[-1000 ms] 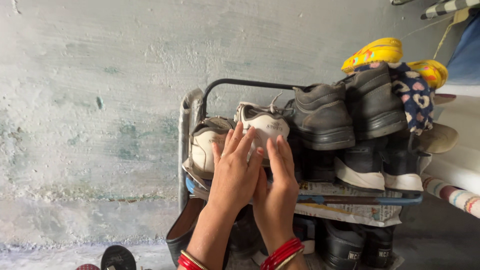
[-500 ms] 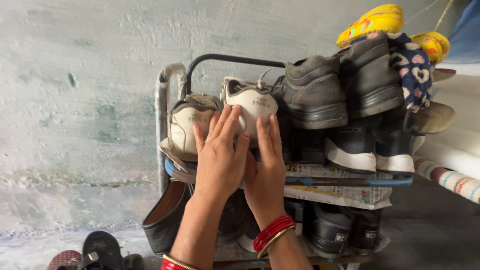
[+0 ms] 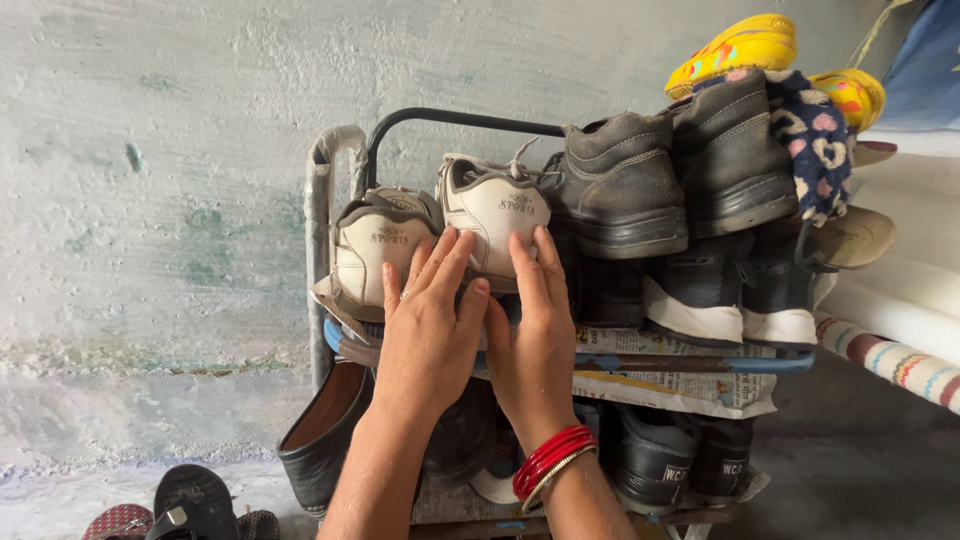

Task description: The person picks up several pairs of shoes from a metal shoe rack, including sandals, sneakers, and boots, and places them on the floor. The person handles each pair one at a time, turning them over and setting them down near the rack.

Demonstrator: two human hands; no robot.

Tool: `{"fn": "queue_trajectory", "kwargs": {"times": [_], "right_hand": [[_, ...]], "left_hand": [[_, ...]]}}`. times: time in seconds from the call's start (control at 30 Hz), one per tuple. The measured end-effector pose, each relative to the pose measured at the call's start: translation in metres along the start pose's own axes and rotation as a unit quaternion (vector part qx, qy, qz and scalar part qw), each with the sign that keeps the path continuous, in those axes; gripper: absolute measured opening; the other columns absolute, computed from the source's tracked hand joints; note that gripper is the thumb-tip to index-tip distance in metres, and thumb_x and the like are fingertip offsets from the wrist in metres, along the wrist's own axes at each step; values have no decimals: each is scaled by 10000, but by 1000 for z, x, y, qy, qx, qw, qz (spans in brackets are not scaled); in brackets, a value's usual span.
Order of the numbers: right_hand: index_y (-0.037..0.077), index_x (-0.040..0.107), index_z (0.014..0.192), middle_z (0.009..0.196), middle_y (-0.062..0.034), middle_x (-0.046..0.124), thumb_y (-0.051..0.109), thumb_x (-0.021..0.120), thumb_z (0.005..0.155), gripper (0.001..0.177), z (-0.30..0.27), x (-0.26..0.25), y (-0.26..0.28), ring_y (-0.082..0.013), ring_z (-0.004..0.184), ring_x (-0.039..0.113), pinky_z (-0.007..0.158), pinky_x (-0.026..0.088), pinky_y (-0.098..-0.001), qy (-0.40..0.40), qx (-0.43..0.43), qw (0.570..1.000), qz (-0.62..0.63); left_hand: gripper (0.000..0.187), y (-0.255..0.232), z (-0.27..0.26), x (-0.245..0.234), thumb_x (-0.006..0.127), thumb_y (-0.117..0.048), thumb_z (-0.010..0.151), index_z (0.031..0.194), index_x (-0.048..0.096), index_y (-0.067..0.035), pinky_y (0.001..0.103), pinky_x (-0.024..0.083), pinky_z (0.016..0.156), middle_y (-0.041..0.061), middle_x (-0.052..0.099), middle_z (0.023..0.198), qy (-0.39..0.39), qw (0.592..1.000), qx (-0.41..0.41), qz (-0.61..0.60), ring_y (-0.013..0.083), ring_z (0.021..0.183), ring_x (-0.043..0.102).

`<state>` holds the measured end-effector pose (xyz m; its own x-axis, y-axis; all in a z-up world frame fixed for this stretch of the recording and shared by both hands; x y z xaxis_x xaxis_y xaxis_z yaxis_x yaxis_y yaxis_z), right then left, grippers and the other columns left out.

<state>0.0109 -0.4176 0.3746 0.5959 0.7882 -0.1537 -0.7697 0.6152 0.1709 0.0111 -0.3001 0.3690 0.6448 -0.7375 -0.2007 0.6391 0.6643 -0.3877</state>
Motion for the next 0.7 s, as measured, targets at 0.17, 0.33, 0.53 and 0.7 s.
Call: {"fn": "queue_trajectory", "kwargs": {"times": [0.17, 0.33, 0.53, 0.7], "right_hand": [[-2, 481, 1464, 1576, -270, 387, 12, 743, 795, 719, 3, -3, 11, -436, 1441, 409, 1143, 410, -487, 5, -29, 999, -44], [46, 367, 1532, 1616, -276, 292, 78, 855, 674, 988, 25, -4, 19, -473, 1497, 284, 1197, 308, -527, 31, -89, 993, -66], [102, 348, 1526, 1622, -215, 244, 166, 968, 518, 1185, 53, 1, 22, -457, 1497, 240, 1198, 273, -520, 111, -104, 978, -142], [141, 368, 1514, 1618, -195, 239, 194, 989, 489, 1200, 60, 2, 21, -451, 1482, 249, 1196, 277, -513, 128, -103, 971, -172]], "left_hand": [[472, 0, -5, -1, 516, -119, 951, 1415, 572, -49, 607, 102, 1222, 185, 436, 1593, -24, 999, 0, 33, 368, 1525, 311], [494, -1, -11, 0, 528, -62, 912, 1401, 594, -42, 629, 109, 1199, 199, 324, 1636, -74, 994, 19, 79, 408, 1537, 220], [482, 4, -17, -5, 567, -30, 883, 1363, 613, -41, 636, 106, 1193, 176, 256, 1650, -88, 990, -14, 112, 407, 1544, 151], [487, 9, -22, -7, 577, -28, 859, 1344, 623, -33, 634, 110, 1194, 153, 271, 1647, -78, 988, -6, 130, 371, 1545, 164]]}}
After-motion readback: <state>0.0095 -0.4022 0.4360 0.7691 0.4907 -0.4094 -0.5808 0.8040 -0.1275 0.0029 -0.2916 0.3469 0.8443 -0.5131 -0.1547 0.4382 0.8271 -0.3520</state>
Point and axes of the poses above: each hand's wrist, its own z-axis towards the middle knuckle, its own x-axis out of the palm, y = z × x, the point moved 3 cm from there along z, towards the middle knuckle
